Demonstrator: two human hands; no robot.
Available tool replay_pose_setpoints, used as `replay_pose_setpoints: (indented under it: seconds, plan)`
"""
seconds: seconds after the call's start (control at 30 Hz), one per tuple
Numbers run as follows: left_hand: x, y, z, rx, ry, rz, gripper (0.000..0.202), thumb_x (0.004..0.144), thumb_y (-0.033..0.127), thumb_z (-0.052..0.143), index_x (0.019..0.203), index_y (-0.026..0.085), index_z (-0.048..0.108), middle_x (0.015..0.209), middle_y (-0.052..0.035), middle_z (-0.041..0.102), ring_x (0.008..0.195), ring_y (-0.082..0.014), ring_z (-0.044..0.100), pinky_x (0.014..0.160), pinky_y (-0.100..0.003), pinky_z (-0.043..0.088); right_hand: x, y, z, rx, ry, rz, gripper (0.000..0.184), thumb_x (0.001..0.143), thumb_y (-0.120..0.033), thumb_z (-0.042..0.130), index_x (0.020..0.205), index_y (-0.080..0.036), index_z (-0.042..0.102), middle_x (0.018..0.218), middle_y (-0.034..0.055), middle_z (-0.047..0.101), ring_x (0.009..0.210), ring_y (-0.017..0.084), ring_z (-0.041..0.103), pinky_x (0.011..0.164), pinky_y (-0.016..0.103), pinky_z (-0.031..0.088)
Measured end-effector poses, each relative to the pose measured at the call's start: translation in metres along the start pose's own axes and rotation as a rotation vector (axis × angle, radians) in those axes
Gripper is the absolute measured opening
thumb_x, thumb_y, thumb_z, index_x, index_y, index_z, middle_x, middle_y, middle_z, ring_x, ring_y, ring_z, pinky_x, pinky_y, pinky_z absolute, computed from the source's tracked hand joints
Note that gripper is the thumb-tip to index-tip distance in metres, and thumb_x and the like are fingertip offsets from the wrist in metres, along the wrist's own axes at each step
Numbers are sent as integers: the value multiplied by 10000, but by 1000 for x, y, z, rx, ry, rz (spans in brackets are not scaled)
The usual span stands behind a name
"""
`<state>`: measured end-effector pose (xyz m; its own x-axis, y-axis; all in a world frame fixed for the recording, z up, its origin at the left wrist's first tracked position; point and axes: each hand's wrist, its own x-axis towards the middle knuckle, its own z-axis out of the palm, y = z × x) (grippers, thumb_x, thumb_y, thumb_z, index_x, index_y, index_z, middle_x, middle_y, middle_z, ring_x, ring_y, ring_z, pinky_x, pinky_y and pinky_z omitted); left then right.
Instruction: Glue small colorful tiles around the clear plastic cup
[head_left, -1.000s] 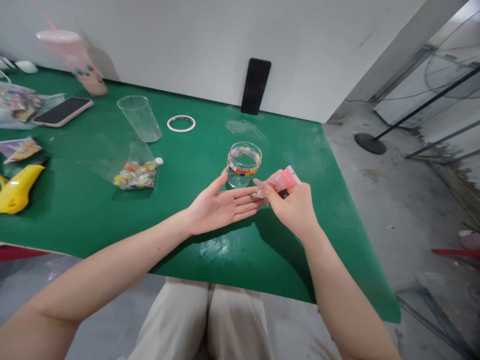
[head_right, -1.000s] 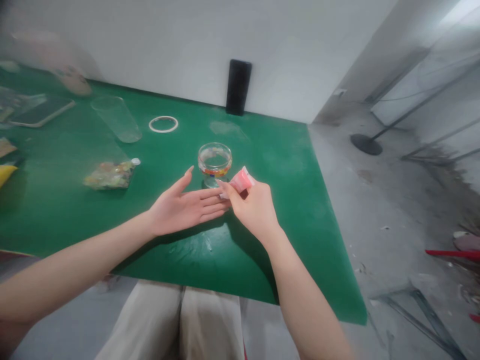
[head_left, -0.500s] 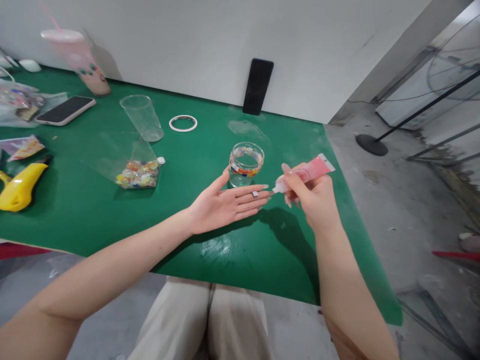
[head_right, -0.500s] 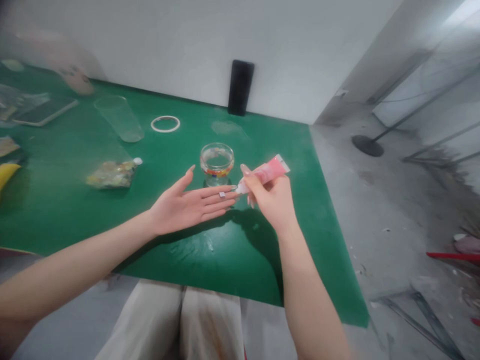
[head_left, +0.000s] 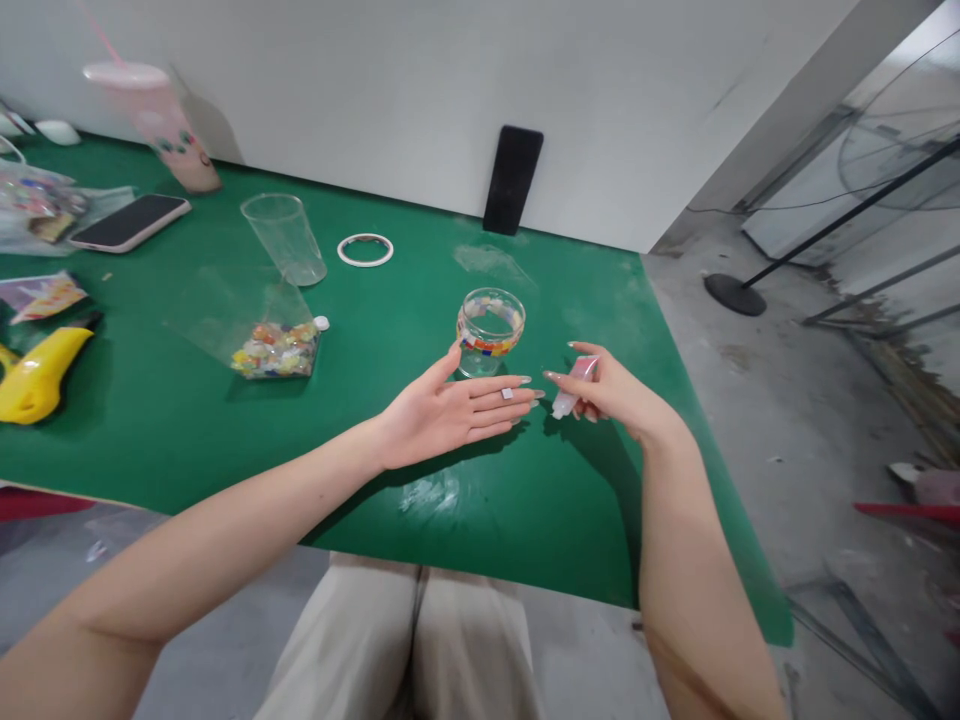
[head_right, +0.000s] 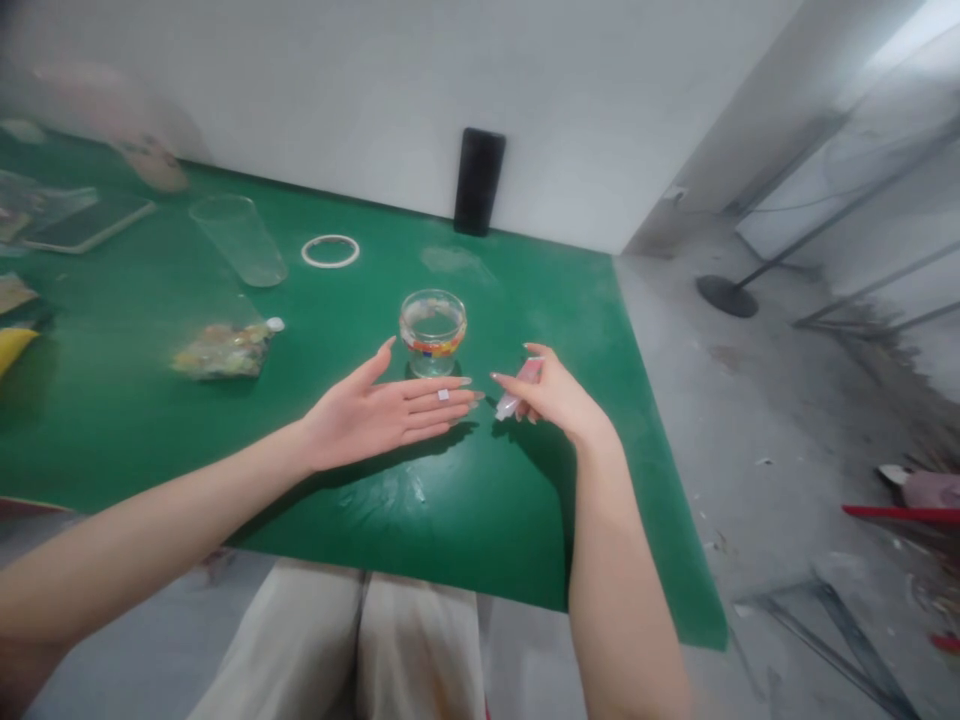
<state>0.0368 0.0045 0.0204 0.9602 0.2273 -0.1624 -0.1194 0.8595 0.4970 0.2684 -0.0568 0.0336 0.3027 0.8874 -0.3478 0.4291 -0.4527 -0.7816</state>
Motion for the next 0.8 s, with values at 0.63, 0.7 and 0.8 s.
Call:
replay_pose_setpoints:
  seconds: [0.63,0.7,0.8]
  plan:
    - [-1,-1,3,276,304,-265,802,874,682,215,1145,35,604,1239,-226,588,1120,-290,595,969,-388,433,5,6,15,-301,389,-474,669,656,-450,736,1252,-212,545,1185,127,611,1108,313,576,947,517,444]
    - [0,-2,3,349,400,-254,821,843,724,228,1080,53,637,1177,-219,630,1073,-285,624,937,-372,462,7,2,26,-287,312,-533,702,687,-452,718,1310,-230,484,1320,131,536,1242,317,486,1036,551,359]
    - [1,-1,4,388,498,-220,874,797,783,205,992,66,664,1106,-214,666,1018,-281,651,899,-360,491,13,-8,42,-328,185,-499,784,672,-475,728,1343,-191,439,1360,158,509,1307,339,416,1112,612,173]
